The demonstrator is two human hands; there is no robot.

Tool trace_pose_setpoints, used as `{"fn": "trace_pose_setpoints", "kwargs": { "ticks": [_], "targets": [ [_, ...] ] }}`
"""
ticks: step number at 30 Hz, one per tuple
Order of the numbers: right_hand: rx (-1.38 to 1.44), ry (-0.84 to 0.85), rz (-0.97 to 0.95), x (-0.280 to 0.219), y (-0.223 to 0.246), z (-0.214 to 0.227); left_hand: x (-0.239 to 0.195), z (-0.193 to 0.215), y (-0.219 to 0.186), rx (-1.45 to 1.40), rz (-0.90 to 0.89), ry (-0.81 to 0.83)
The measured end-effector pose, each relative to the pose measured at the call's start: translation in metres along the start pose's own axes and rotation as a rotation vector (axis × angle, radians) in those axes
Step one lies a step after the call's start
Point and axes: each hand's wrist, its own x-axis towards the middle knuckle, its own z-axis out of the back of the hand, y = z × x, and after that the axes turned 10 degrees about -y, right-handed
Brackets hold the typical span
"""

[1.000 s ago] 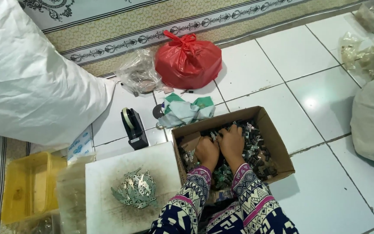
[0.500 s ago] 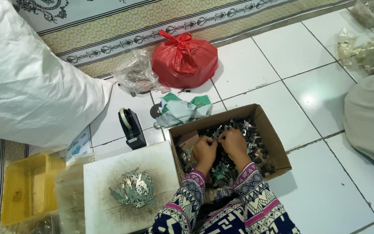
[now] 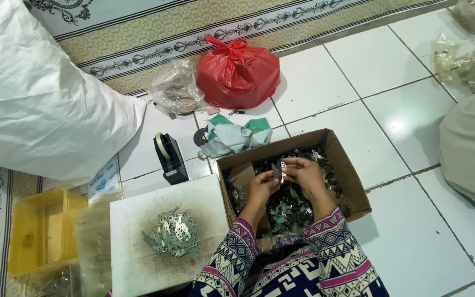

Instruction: Sorting small metal hardware components from a box and placing them into small plastic bags.

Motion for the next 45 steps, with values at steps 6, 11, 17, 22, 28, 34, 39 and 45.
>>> {"fn": "trace_pose_setpoints", "kwargs": {
  "ticks": [6,11,17,22,28,34,39,45],
  "targets": [
    [-0.182,0.043,0.084,0.015,-0.017,-0.010,-0.006,0.005,-0.008,0.008,0.011,0.027],
    [-0.408,-0.085,0.209,0.041,-0.034,-0.011,0.004,0.021,-0.002,0.012,-0.067,-0.086],
    [-1.119,-0.147,0.684,0.025,-0.049,-0.034,-0.001,0.036,-0.009,-0.012,-0.016,-0.070],
    [-1.254,-0.171,0.768,0.018,-0.050,-0.036,-0.003,0.041,-0.008,-0.129,0.043,-0.072],
    [-1.081,-0.204,0.736,0.018,-0.048,-0.025,0.003,0.044,0.015,-0.093,-0.013,-0.064],
    [-0.203,-0.182,0.328,-0.020,-0.011,-0.026,-0.026,0.041,0.005,-0.161,-0.061,-0.144],
    [-0.066,0.034,0.206,-0.053,-0.024,-0.043,-0.061,0.052,-0.015,-0.129,-0.079,-0.162],
    [-0.091,0.204,0.136,-0.128,-0.020,-0.084,-0.099,0.113,-0.039,0.005,-0.165,-0.251]
  ]
}}
